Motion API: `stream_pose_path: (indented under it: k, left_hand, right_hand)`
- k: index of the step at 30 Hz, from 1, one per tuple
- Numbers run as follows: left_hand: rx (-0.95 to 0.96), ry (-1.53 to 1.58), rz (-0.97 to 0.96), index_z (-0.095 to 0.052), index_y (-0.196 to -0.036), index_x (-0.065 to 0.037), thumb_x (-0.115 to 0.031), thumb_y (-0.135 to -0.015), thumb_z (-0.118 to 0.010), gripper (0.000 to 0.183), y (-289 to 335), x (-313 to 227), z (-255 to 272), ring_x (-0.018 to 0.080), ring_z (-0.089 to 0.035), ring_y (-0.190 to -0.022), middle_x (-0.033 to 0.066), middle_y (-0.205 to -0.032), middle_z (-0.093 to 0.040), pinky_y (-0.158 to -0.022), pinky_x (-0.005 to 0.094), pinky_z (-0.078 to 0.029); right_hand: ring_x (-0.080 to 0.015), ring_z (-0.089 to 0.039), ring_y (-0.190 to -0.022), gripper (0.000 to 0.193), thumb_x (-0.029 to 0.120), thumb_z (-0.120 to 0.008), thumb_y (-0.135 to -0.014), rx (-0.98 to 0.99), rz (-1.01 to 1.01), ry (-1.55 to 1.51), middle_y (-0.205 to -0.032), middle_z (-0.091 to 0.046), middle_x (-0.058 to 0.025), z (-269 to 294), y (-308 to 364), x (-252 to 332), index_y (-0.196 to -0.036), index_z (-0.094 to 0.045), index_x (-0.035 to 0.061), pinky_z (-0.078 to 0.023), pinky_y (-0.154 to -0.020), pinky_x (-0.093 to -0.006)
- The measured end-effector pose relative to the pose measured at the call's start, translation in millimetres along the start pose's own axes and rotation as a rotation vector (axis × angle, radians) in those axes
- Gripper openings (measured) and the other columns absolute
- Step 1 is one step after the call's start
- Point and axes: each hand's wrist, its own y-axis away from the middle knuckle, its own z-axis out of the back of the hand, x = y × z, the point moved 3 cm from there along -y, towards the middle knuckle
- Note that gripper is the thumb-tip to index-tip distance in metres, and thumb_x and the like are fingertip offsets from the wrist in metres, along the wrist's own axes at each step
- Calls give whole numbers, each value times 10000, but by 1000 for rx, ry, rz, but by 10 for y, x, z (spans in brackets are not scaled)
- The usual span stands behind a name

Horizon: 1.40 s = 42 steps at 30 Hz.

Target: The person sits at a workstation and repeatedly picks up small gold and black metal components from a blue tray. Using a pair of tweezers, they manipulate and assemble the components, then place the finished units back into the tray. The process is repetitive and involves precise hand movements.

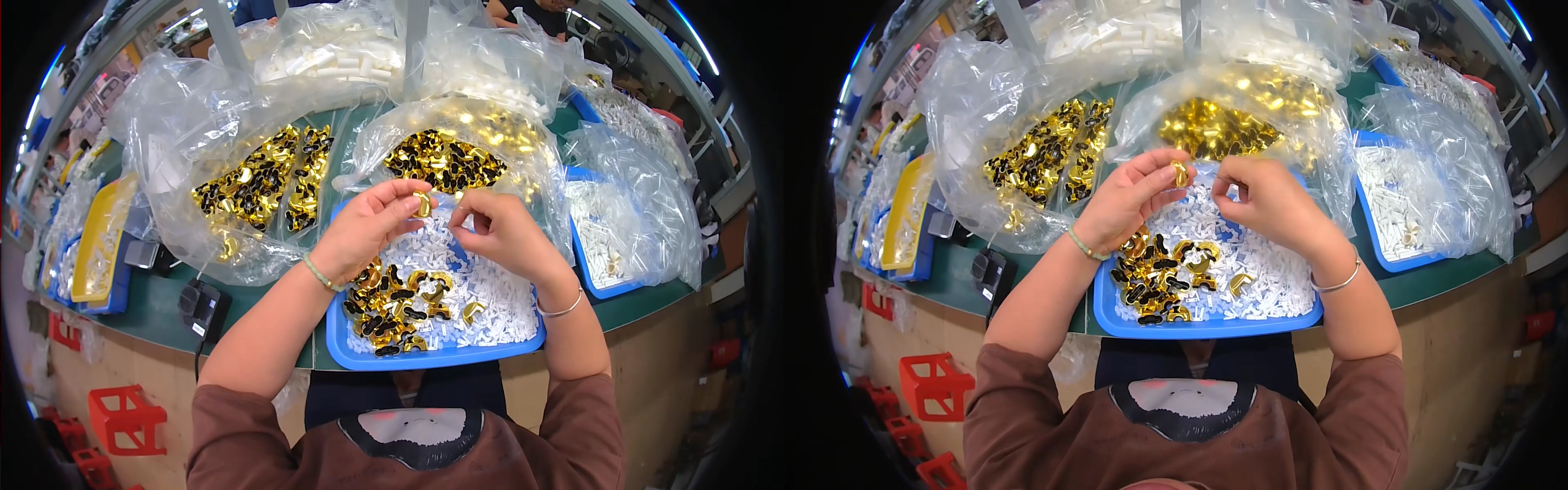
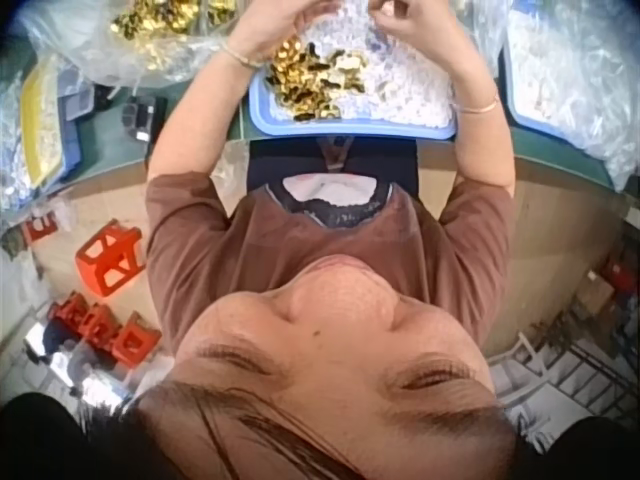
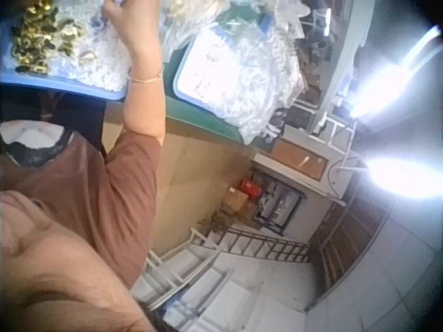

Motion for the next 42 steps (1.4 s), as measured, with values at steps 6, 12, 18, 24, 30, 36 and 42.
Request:
stream_pose_path:
  k: [6, 12, 18, 24, 30, 36, 42]
  left_hand:
    - [64, -116, -24, -552, -1177, -32, -96, -929, -617, 264, -8, 11, -76, 124, -622, -1015, 57, -1099, -635, -918, 280, -518]
    - [66, -97, -77, -559, -1143, -33, -61, -899, -650, 262, -22, 42, -42, 112, -615, -1005, 45, -1089, -626, -909, 270, -514]
    - [61, -107, -94, -558, -1126, -33, -46, -894, -648, 249, -1, 47, -56, 108, -609, -1010, 41, -1092, -615, -913, 265, -506]
    - [49, -109, -92, -558, -1127, -33, -43, -895, -645, 248, -16, 43, -67, 114, -610, -1011, 37, -1078, -614, -918, 268, -504]
    - [13, -141, -106, -565, -1116, -24, -21, -884, -652, 248, -2, 21, -86, 116, -613, -1005, 42, -1068, -612, -907, 265, -510]
    - [2, -166, -137, -565, -1077, -10, -2, -863, -671, 238, 2, 15, -84, 115, -623, -998, 50, -1064, -617, -878, 250, -513]
    - [-5, -173, -147, -559, -1052, -5, 8, -860, -669, 222, 13, 4, -101, 121, -629, -1008, 56, -1058, -618, -871, 243, -515]
  right_hand:
    - [-40, -445, -563, 128, 27, -719, -792, -172, -29, -253, -729, -627, 12, -3, -19, -54, -917, -736, 50, -356, -512, -219]
    - [-37, -473, -621, 131, 23, -714, -802, -220, 94, -296, -780, -652, 0, -52, -51, -64, -932, -729, 30, -376, -551, -206]
    - [-26, -436, -578, 156, 6, -700, -798, -211, 19, -247, -787, -661, 3, -15, -9, 19, -949, -721, 40, -345, -503, -205]
    - [-41, -440, -562, 146, -1, -693, -785, -314, 135, -108, -766, -646, -9, 0, 10, 123, -921, -696, 53, -338, -485, -212]
    - [-134, -601, -644, 200, -15, -689, -762, -364, 226, 10, -758, -626, -51, -5, 30, 201, -939, -618, 47, -473, -566, -255]
    - [-195, -657, -710, 222, -41, -684, -727, -362, 254, 42, -769, -630, -78, -42, 33, 249, -907, -587, 44, -523, -619, -295]
    - [-203, -653, -709, 255, -52, -690, -687, -392, 278, 73, -759, -627, -75, -47, 18, 225, -887, -573, 54, -515, -616, -304]
